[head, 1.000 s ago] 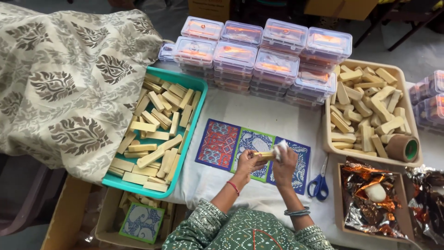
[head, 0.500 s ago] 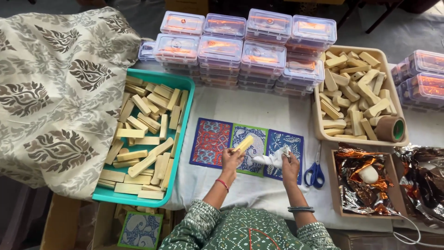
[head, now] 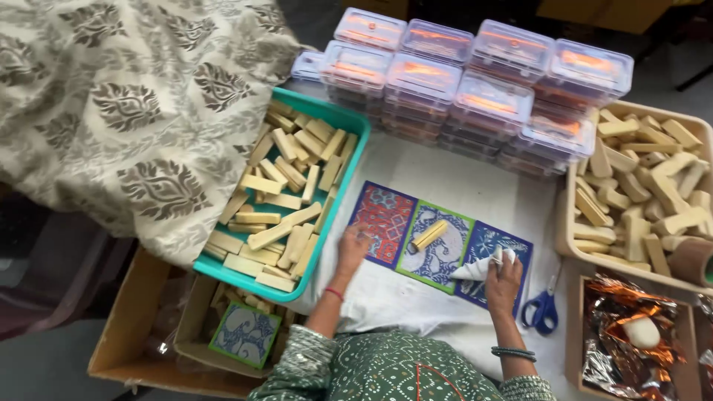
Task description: The person wipes a wooden block with a white cloth, then places it on a patterned mat. They pick up a sheet of metallic foil, fold it over the block, and wrap it tightly. The wrapped block is placed on the mat, and the process is repeated with another block.
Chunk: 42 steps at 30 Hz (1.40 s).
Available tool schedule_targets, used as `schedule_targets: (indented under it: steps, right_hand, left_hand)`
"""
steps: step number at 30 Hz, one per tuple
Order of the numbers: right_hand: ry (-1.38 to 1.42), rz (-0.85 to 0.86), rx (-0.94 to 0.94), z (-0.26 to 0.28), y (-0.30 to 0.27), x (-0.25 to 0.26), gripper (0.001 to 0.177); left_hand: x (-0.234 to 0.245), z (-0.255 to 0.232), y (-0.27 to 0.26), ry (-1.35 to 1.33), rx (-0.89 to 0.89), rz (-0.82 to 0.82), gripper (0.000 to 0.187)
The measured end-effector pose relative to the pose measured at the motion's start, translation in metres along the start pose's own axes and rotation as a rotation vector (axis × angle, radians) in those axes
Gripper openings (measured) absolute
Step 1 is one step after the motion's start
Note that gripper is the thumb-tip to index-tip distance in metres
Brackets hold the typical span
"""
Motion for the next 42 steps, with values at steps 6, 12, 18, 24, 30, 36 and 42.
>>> schedule_targets:
  steps: [6,12,18,24,30,36,42]
  right_hand:
    - [-0.513,0.410,0.123,0.058,-0.026,-0.033,0.068]
    - [-0.328,0.215,0.216,0.022,-0.027,-0.034,0.047]
    - [-0.266,0.150,0.344,0.037,-0.027,-0.031,0.037]
    - [-0.162,0.158,0.084,-0.013,-0.005,-0.050,0.028]
    - [0.553,0.109,-0.267,0.091,0.012,0.018,0.031]
    - [0.351,-0.051,0.516,0.220,-0.034,0.069,0.039]
    - [0.329,0.047,0.425,0.185,0.003,0.074,0.043]
  left_hand:
    - [0.209,-0.029,0.043,0.658,-0.076,-0.315,0.039]
    - [0.227,-0.014,0.031,1.019,0.113,0.112,0.058]
    - [0.226,-0.004,0.034,1.149,-0.035,0.004,0.044]
    - [0.204,0.019,0.056,0.211,-0.074,-0.341,0.040]
    - [-0.082,-0.061,-0.001,-1.320,0.606,0.370,0.038]
    - [-0.201,-0.117,-0.051,-1.349,0.877,0.400,0.042]
    - [-0.229,-0.115,-0.082,-1.217,0.742,0.398,0.036]
Point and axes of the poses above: each hand's wrist, its own y-axis towards the middle knuckle, its own x-axis out of the back of the hand, z = x × y, the point moved 10 cm from there along y, towards the middle knuckle
